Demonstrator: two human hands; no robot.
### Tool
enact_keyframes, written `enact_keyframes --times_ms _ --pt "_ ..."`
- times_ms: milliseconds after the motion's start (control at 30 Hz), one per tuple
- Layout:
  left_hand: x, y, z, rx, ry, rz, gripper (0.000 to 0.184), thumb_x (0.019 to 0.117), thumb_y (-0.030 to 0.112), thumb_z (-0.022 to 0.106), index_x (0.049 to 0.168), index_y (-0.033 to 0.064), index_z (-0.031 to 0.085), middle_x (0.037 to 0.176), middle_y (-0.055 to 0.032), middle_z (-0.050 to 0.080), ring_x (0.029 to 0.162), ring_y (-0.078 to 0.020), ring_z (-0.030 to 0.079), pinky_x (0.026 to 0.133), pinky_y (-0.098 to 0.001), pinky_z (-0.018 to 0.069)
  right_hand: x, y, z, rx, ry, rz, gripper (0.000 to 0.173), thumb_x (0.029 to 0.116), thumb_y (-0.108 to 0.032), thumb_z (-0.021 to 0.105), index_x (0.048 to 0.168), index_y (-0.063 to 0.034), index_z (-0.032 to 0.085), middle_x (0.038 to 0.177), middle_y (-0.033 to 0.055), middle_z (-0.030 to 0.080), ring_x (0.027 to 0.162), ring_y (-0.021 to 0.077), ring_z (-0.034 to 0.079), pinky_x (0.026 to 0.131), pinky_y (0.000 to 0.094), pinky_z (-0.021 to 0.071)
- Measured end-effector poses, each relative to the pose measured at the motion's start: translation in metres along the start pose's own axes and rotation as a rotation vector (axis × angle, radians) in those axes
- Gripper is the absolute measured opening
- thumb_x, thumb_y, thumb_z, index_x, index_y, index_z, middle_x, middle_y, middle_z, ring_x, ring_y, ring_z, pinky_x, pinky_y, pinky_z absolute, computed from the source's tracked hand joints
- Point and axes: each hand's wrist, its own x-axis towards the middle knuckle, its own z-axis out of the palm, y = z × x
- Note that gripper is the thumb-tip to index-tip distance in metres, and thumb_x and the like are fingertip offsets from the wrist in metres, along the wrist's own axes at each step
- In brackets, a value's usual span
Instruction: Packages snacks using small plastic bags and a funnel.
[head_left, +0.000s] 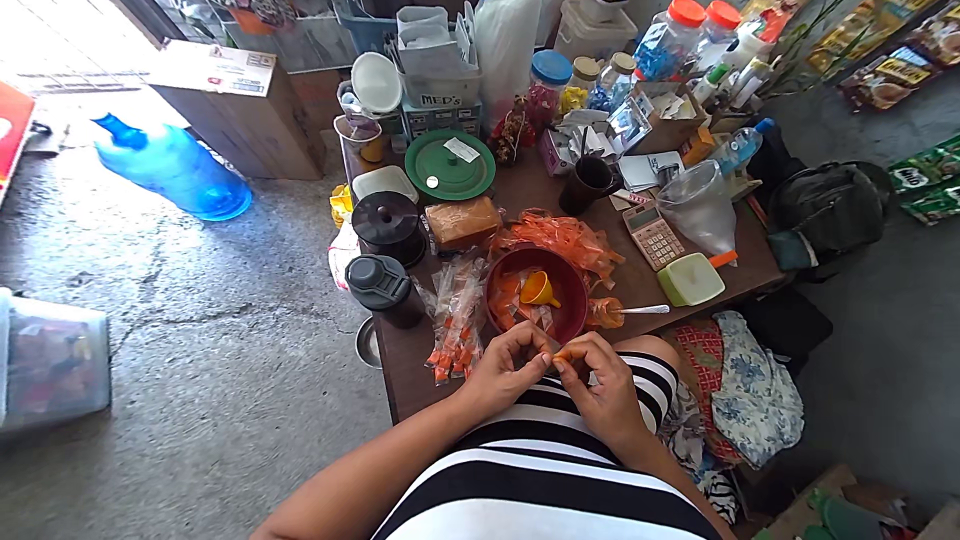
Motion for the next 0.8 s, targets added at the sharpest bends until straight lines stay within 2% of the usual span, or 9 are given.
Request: enact_keyframes --times_ms 133,333,567,700,800 --pt "0.0004 0.0018 0.0012 0.003 0.004 -0.016 0.011 0.0975 0.006 0.053 0.091 0.0088 0.061 0.096 0.0086 0.056 0.083 0.0050 0.054 0.071 -0.0132 0.0469 -0.0003 0.0004 0.0023 0.031 0.018 0.005 0.019 0.0994 -0.019 0.062 0.097 -0.0014 0.067 0.094 0.0041 0.063 0.073 -0.0049 0.054 0.065 0.0067 0.0463" --pt "-0.0015 0.0017 0.0010 -0.061 0.024 -0.029 0.009 0.0986 0.005 0.057 0.104 0.0054 0.064 0.097 0.0080 0.061 0.078 0.0037 0.058 0.068 -0.0146 0.0505 0.0001 0.0018 0.0040 0.042 0.069 0.019 0.014 0.0954 -0.015 0.063 0.095 -0.0008 0.065 0.091 0.0035 0.061 0.071 -0.0057 0.053 0.063 0.0055 0.0450" --pt "-0.0011 0.0048 0.0002 -0.027 0.127 -0.068 0.006 0.0909 0.002 0.071 0.095 0.0038 0.075 0.094 0.0063 0.071 0.083 0.0016 0.066 0.076 -0.0173 0.0561 -0.0006 0.0040 0.0052 -0.028 0.091 0.006 0.014 0.0936 -0.015 0.065 0.093 -0.0009 0.066 0.088 0.0045 0.062 0.068 -0.0046 0.053 0.061 0.0062 0.0448" --pt "0.0024 0.0070 -0.0006 0.013 0.126 -0.066 0.005 0.0910 0.002 0.071 0.094 0.0035 0.075 0.094 0.0065 0.071 0.083 0.0024 0.066 0.076 -0.0167 0.0562 0.0009 0.0060 0.0045 -0.080 0.111 -0.016 0.013 0.0926 -0.014 0.066 0.093 -0.0008 0.067 0.088 0.0053 0.062 0.066 -0.0036 0.053 0.060 0.0066 0.0441" --pt "0.0054 0.0035 -0.0005 0.023 0.093 -0.004 0.005 0.0956 0.005 0.067 0.097 0.0032 0.071 0.095 0.0071 0.068 0.083 0.0038 0.062 0.075 -0.0151 0.0538 0.0039 0.0040 0.0043 -0.024 0.110 0.011 0.014 0.0930 -0.014 0.065 0.092 0.0003 0.066 0.088 0.0043 0.061 0.068 -0.0051 0.052 0.061 0.0056 0.0442"
